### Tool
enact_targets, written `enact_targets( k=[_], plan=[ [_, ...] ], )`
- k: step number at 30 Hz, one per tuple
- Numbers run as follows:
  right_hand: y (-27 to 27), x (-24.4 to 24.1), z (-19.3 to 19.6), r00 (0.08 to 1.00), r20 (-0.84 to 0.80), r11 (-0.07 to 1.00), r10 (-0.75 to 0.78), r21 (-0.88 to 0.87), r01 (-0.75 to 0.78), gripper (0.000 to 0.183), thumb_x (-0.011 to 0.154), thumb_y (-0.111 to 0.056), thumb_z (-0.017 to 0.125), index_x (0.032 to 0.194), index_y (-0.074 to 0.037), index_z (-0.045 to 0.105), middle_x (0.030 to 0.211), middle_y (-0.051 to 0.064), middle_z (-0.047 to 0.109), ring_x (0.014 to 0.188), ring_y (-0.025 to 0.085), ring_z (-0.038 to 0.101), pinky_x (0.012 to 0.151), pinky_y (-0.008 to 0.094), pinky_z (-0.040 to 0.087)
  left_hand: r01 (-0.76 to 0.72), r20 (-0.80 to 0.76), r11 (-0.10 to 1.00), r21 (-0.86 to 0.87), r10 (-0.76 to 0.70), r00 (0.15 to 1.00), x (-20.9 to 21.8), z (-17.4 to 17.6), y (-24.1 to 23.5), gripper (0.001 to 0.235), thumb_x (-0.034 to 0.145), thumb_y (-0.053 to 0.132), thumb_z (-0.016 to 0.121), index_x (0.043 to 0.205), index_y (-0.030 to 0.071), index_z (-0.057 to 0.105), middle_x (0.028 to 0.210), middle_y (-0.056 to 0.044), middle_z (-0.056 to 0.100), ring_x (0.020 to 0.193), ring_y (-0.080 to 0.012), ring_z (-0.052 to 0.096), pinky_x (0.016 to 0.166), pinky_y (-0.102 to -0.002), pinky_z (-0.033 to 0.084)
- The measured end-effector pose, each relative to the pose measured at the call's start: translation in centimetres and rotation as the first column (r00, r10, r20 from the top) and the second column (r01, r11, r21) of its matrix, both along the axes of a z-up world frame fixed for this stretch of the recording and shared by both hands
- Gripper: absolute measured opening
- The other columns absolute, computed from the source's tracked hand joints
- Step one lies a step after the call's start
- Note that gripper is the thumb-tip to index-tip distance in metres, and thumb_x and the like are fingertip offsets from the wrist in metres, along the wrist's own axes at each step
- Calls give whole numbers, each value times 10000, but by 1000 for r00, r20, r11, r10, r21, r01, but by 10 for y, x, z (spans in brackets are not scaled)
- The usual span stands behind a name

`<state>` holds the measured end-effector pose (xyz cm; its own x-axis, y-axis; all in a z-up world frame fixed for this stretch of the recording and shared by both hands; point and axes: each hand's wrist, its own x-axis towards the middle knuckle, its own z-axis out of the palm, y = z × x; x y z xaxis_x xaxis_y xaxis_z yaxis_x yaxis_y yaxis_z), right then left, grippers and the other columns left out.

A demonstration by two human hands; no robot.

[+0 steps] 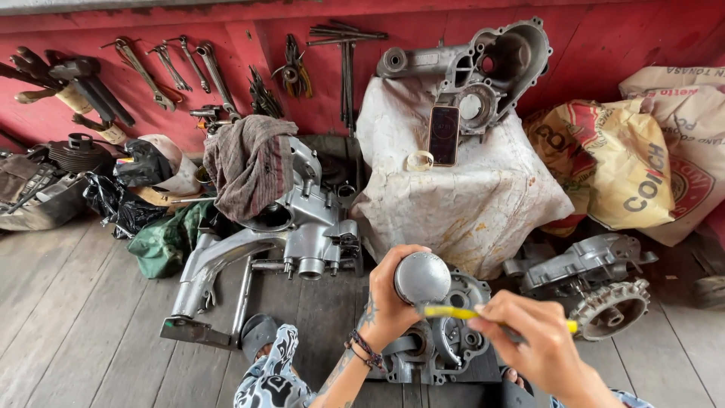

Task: Cleaning a motorcycle engine piston using a small brush while sitting on the floor.

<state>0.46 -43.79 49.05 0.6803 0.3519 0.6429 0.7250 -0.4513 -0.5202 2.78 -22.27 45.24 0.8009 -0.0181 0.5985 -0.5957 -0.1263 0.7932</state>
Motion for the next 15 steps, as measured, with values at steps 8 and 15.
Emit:
enact_targets(
  k=[8,15],
  plan=[
    [-5,-2,3,998,-48,999,33,25,-32,86,666,-20,781,712,-53,715,628,-7,731,384,53,483,353,210,318,-40,89,994,104,31,996,-3,6,-5,622,580,111,923,1124,85,622,1052,-50,704,932,-227,673,859,-356,562],
    [-7,-2,1,994,-29,995,-101,2,101,121,701,12,774,721,-9,657,694,23,720,418,88,461,387,224,344,-35,137,982,185,9,990,-5,7,-4,595,566,2,866,1108,76,631,1077,-43,713,966,-236,661,887,-361,563]
  ],
)
